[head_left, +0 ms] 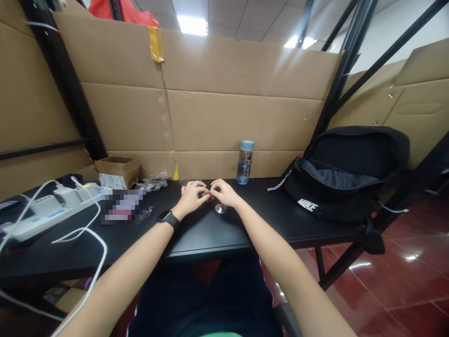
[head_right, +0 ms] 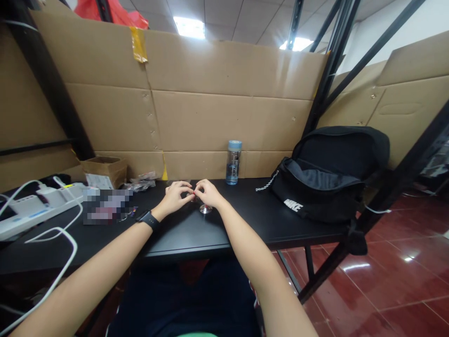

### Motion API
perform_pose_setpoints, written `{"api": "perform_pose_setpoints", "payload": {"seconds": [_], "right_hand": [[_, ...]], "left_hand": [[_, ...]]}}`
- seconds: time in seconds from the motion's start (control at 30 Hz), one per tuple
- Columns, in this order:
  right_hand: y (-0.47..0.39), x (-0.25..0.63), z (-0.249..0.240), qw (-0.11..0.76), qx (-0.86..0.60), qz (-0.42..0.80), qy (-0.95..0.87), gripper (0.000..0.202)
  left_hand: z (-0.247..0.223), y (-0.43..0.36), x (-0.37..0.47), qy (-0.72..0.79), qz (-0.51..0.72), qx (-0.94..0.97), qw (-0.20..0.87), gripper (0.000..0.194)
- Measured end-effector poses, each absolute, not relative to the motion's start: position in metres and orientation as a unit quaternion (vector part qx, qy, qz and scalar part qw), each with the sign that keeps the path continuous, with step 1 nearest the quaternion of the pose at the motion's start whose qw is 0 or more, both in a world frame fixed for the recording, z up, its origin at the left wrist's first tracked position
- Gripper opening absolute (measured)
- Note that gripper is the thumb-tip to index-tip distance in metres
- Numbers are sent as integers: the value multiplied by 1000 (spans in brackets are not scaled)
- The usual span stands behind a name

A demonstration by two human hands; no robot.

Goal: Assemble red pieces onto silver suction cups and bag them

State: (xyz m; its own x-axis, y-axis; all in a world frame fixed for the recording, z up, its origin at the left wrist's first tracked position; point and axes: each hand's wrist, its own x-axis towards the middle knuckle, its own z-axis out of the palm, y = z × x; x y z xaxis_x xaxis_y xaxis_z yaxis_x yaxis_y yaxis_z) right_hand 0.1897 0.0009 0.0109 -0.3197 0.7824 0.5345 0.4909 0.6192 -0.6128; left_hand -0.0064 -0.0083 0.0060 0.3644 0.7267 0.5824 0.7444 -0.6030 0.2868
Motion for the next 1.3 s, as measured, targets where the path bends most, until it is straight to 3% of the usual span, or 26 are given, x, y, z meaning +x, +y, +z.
{"api": "perform_pose_setpoints", "payload": {"seconds": [0.17, 0.33, 0.47, 0.8, 1.03, 1.3], "right_hand": [[-8, 200, 24, 371, -413, 158, -817, 6], [-12, 236, 39, 208, -422, 233, -851, 36], [-9, 246, 38, 158, -411, 254, -861, 23], [-4, 242, 33, 180, -412, 218, -866, 3], [-5, 235, 36, 284, -427, 134, -848, 6], [1, 235, 28, 316, -444, 162, -823, 5]], "left_hand": [[4, -5, -9, -452, -330, -828, 13, 16], [9, -8, -12, -455, -308, -835, -32, 19], [9, -8, -14, -446, -303, -841, -48, 20], [3, -4, -16, -439, -274, -856, -19, 17], [7, -8, -12, -434, -292, -852, -6, 16], [17, -12, -12, -452, -357, -814, -72, 19]]}}
